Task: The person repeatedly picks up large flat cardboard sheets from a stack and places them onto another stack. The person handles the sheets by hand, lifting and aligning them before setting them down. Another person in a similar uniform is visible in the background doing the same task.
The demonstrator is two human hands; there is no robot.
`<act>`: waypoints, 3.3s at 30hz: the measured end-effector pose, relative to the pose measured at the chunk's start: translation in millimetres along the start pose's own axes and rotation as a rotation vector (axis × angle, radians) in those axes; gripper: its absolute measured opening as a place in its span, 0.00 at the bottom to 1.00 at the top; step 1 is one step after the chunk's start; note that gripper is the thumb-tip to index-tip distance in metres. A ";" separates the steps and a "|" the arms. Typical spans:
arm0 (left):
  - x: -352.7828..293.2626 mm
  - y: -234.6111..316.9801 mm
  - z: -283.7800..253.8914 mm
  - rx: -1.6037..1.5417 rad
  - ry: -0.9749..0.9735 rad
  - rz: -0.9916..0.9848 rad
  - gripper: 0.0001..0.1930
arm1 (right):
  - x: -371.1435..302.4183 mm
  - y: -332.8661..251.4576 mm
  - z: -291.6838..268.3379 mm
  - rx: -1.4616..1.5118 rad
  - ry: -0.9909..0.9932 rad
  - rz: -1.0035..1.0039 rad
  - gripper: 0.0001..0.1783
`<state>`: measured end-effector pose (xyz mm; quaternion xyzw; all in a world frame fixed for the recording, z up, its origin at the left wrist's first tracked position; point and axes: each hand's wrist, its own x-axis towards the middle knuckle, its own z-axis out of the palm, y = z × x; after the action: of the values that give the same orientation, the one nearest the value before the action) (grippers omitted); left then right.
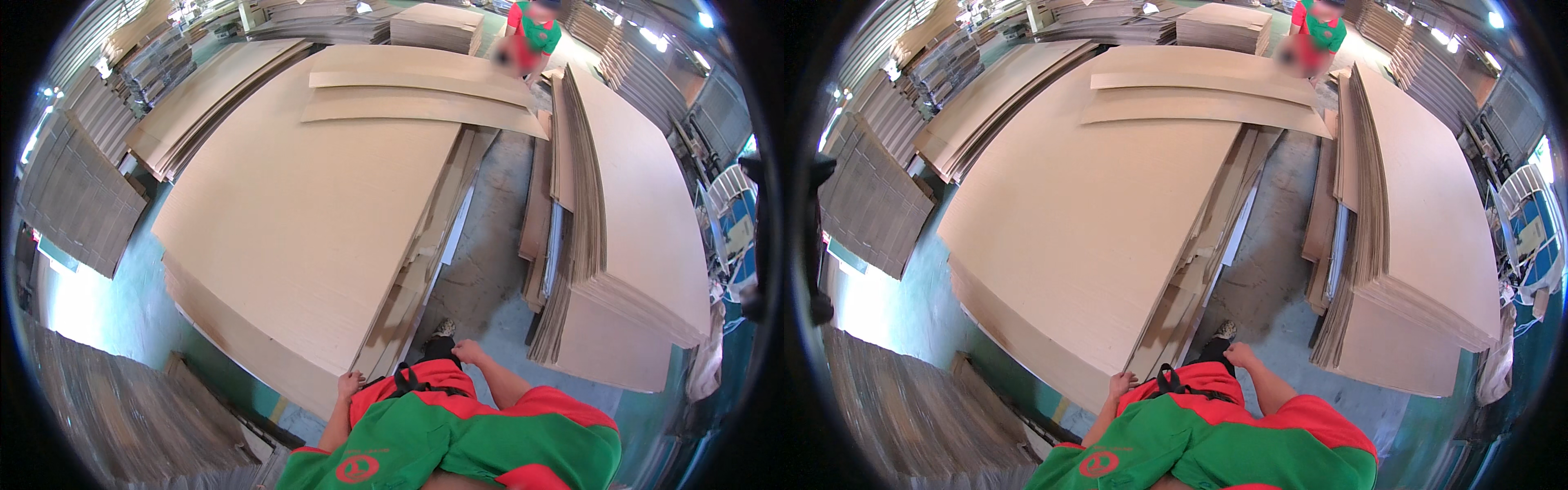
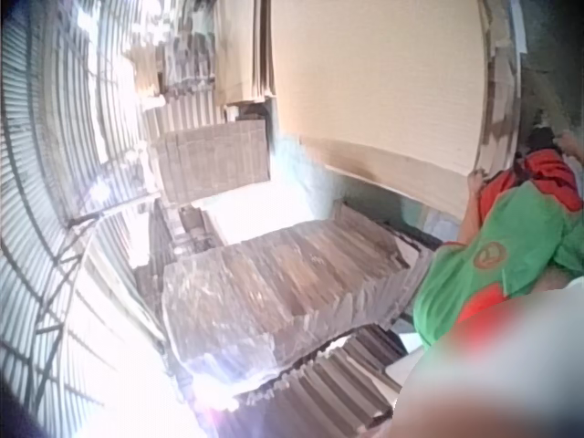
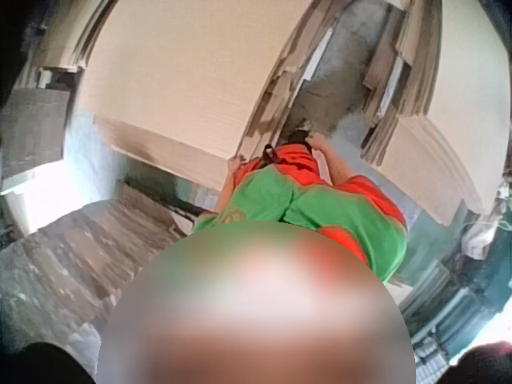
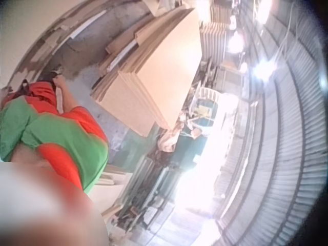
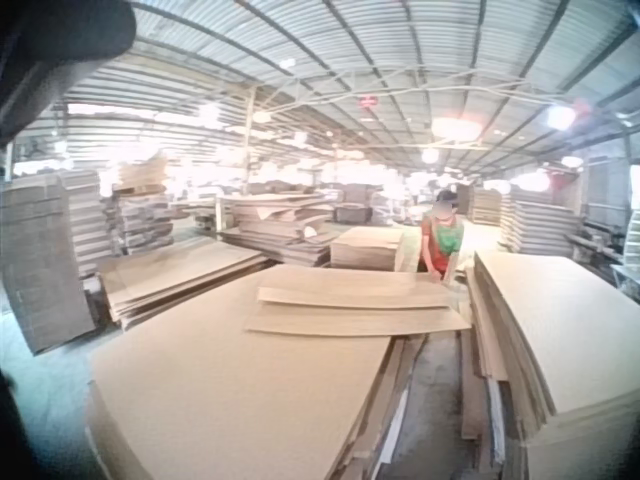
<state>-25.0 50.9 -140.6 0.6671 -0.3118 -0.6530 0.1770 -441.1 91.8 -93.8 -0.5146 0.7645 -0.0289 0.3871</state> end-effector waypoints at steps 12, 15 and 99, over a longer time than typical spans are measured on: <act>9.4 -3.4 -6.3 0.421 0.422 -0.069 0.28 | 2.7 -0.9 -9.1 -0.021 -0.011 -0.037 0.19; 21.3 -19.1 -17.2 0.184 0.548 -0.181 0.37 | -1.4 -2.2 -17.8 -0.010 0.016 -0.052 0.19; 68.4 15.5 24.4 -0.020 0.751 -0.014 0.34 | -90.4 33.5 -101.0 0.417 -0.139 0.547 0.17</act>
<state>-55.1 -0.7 -184.7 0.8604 -0.2140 -0.3671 0.2813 -514.0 144.8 12.7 -0.2012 0.8237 -0.0446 0.5283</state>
